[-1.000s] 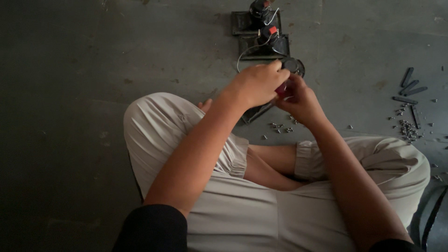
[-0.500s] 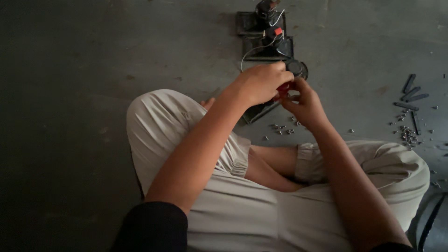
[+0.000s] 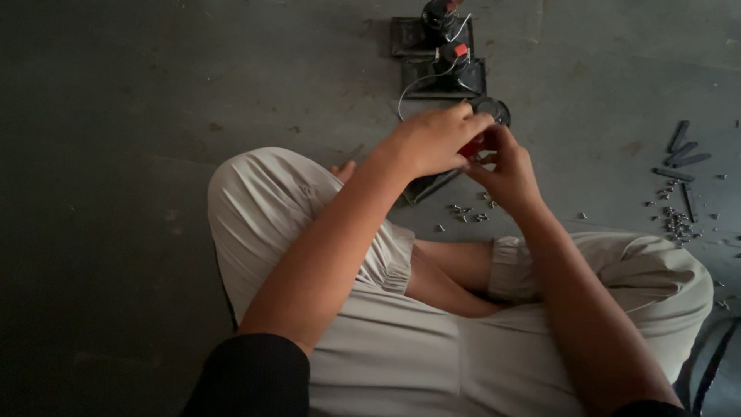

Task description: The person sits on the floor and uses a red-handled screwdriver to tighten screws on a small black electronic device. They repeatedly pick up screws from the floor and insert them into the device, securing them with the screwdriver.

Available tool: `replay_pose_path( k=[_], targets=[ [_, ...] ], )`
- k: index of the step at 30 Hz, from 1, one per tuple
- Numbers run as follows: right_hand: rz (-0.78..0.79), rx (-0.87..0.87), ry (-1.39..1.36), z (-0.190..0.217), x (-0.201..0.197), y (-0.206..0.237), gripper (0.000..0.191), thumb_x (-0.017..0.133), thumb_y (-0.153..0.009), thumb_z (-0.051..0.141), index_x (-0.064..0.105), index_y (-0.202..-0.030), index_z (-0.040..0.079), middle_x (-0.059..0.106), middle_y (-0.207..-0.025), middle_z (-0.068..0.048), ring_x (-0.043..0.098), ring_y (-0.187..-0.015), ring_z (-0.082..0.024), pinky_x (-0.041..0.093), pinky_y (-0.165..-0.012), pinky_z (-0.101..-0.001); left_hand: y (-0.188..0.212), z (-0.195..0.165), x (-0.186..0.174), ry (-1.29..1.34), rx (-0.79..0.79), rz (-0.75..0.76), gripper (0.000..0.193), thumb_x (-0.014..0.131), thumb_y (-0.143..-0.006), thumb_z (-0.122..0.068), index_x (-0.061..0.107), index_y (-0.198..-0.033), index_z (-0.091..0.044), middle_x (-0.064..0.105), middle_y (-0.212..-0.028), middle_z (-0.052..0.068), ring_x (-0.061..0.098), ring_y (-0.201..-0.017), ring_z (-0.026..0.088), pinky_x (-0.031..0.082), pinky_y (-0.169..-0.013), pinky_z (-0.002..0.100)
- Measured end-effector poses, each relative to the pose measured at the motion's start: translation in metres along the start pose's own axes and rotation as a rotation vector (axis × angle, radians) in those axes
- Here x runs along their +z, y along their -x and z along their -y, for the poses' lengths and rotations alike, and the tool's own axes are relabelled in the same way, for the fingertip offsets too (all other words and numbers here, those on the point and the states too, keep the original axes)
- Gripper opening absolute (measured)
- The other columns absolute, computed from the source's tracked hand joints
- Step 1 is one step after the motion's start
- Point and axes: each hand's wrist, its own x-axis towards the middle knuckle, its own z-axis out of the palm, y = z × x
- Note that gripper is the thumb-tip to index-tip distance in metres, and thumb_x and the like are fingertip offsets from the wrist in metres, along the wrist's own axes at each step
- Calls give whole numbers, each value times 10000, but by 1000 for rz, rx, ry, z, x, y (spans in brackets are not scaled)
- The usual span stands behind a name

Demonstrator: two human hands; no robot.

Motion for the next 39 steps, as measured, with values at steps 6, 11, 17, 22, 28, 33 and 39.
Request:
replay_pose_path(
  k=[6, 11, 17, 22, 28, 33, 39],
  targets=[
    [5, -10, -15, -4, 7, 0, 804, 855, -770, 115, 403, -1423, -11, 642, -1217, -129, 645, -1096, -188, 557, -830, -330, -2, 0, 2, -30, -35, 36, 319, 727, -915, -204, 638, -1214, -137, 718, -1122, 65, 724, -1026, 265, 587, -841, 440],
    [-11, 115, 0, 5, 16, 2, 570, 861, -794, 134, 554, -1256, 4, 690, -1099, -106, 672, -912, -182, 565, -716, -320, -1, -7, -10, -79, -80, 104, 418, 820, -829, -331, 616, -1090, -77, 726, -1070, 75, 713, -1032, 272, 584, -841, 439],
    [59, 107, -44, 0, 8, 1, 466, 817, -862, 133, 597, -1254, 10, 705, -1056, -63, 692, -871, -143, 570, -731, -282, -2, 6, -16, 86, -1, 100, 544, 860, -726, -254, 617, -1188, -102, 697, -1123, 82, 707, -1027, 270, 578, -834, 420],
    [113, -51, -23, -7, 8, -1, 515, 786, -837, 72, 589, -1307, -4, 513, -1344, -105, 677, -1005, -167, 586, -757, -292, -1, 13, -1, 183, 61, 47, 523, 756, -792, -76, 681, -1278, -251, 715, -1145, 49, 715, -1013, 268, 575, -839, 411],
    [6, 29, -50, -8, 14, 1, 580, 867, -785, 122, 531, -1250, 35, 594, -1181, -92, 651, -1007, -179, 573, -739, -313, -1, 7, -5, 19, -34, 61, 320, 791, -794, -256, 713, -1072, -118, 717, -1028, 85, 726, -960, 284, 577, -806, 437],
    [-105, -77, 38, -5, 18, 1, 454, 876, -832, 107, 597, -1180, 17, 601, -1164, -113, 648, -990, -167, 570, -803, -322, -2, -1, -8, 0, -10, 8, 416, 834, -791, -426, 694, -991, -88, 708, -960, 93, 710, -917, 321, 561, -758, 471],
    [88, 348, -81, 3, 6, 2, 522, 793, -833, 153, 573, -1300, 70, 656, -1172, -44, 657, -875, -175, 536, -645, -356, 2, 11, -12, 85, 67, 91, 335, 826, -742, -260, 708, -1009, -96, 753, -917, 98, 726, -906, 308, 563, -771, 462]
  ],
)
